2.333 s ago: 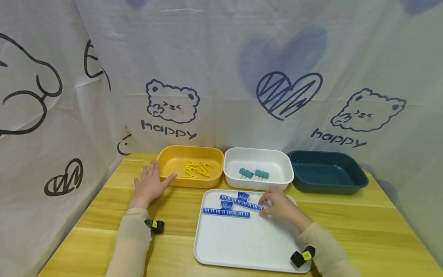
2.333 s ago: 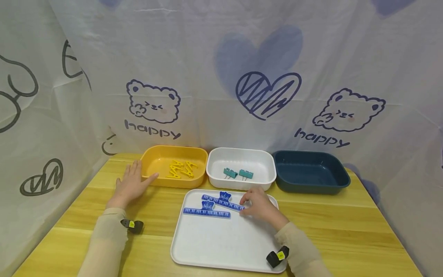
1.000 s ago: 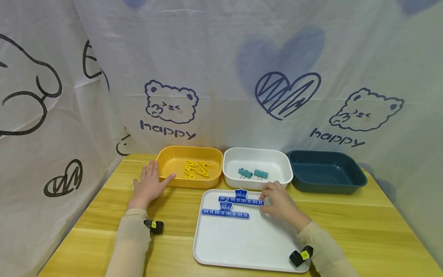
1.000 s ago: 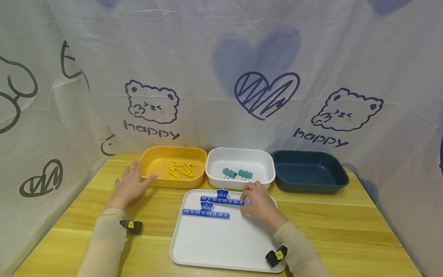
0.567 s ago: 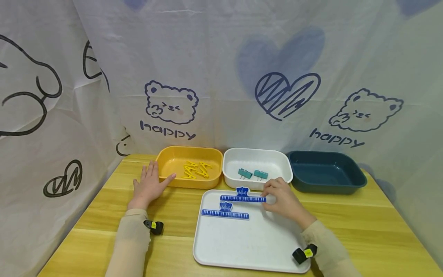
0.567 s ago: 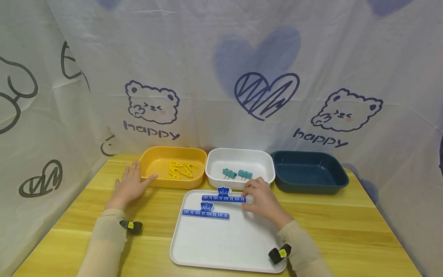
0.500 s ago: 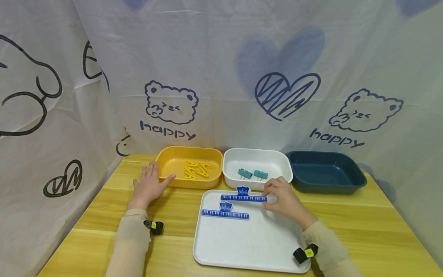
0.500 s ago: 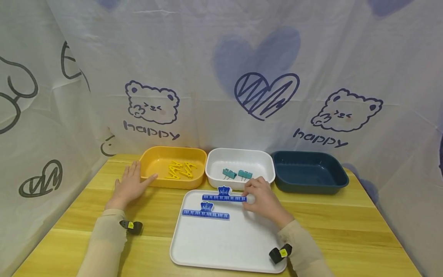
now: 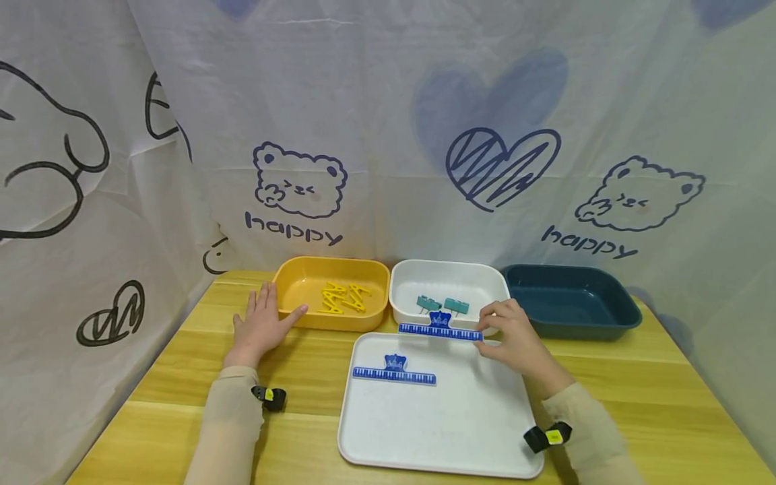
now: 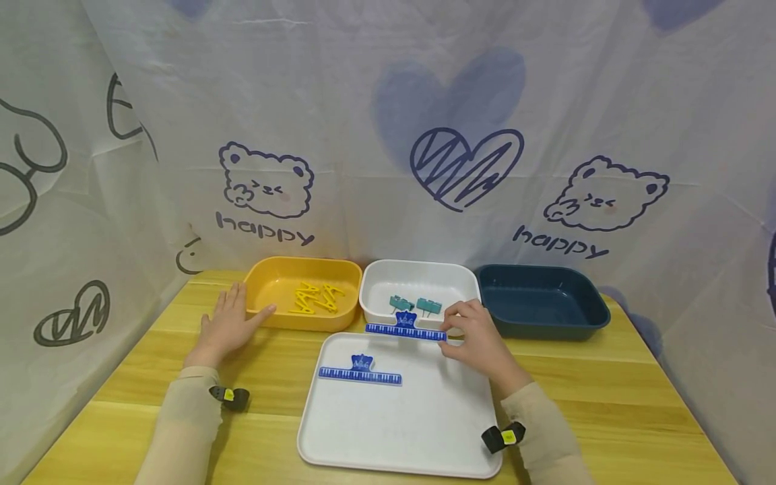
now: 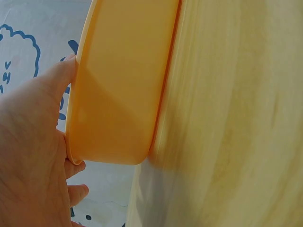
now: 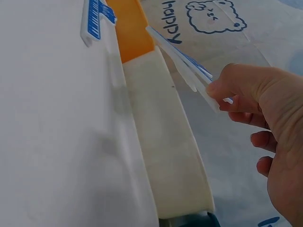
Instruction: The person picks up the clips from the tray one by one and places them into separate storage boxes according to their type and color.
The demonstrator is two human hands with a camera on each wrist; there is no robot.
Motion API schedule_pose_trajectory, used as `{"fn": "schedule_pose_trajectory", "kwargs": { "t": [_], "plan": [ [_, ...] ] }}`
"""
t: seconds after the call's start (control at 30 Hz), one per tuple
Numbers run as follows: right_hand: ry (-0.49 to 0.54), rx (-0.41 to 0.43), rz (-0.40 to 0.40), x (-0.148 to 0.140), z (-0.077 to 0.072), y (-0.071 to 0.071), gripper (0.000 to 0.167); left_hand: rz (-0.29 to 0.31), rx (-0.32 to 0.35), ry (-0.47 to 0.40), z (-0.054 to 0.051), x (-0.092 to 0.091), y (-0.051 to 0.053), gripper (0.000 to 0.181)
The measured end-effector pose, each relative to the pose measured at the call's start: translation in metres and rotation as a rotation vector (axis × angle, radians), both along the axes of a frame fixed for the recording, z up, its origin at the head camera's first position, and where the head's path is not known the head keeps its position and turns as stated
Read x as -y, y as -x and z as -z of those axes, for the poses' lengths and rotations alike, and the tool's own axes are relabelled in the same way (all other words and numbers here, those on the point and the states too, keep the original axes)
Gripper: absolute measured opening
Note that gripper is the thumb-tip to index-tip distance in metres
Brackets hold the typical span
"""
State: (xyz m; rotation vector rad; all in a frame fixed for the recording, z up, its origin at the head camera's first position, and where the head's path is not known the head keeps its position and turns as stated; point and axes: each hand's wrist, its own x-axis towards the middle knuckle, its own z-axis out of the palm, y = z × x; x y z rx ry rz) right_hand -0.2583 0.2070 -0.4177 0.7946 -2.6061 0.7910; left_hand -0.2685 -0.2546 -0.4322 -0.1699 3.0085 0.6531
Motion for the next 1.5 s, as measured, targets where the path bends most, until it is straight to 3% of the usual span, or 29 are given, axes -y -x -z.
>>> {"fn": "schedule_pose_trajectory", "kwargs": {
  "t": [0.77, 1.1, 1.5],
  "plan": [
    [0.079, -0.141, 0.182, -0.066, -0.026, 0.009, 0.018, -0.004, 0.000, -0.003, 0.000, 0.000, -0.001, 0.106],
    [0.132, -0.191, 0.305, -0.096, -0.017, 0.016, 0.017, 0.000, 0.004, -0.001, 0.002, 0.001, 0.001, 0.107],
    [0.140, -0.101, 0.475, -0.122, 0.001, 0.022, 0.021, 0.001, 0.008, 0.005, 0.001, 0.000, 0.000, 0.108]
  ]
}}
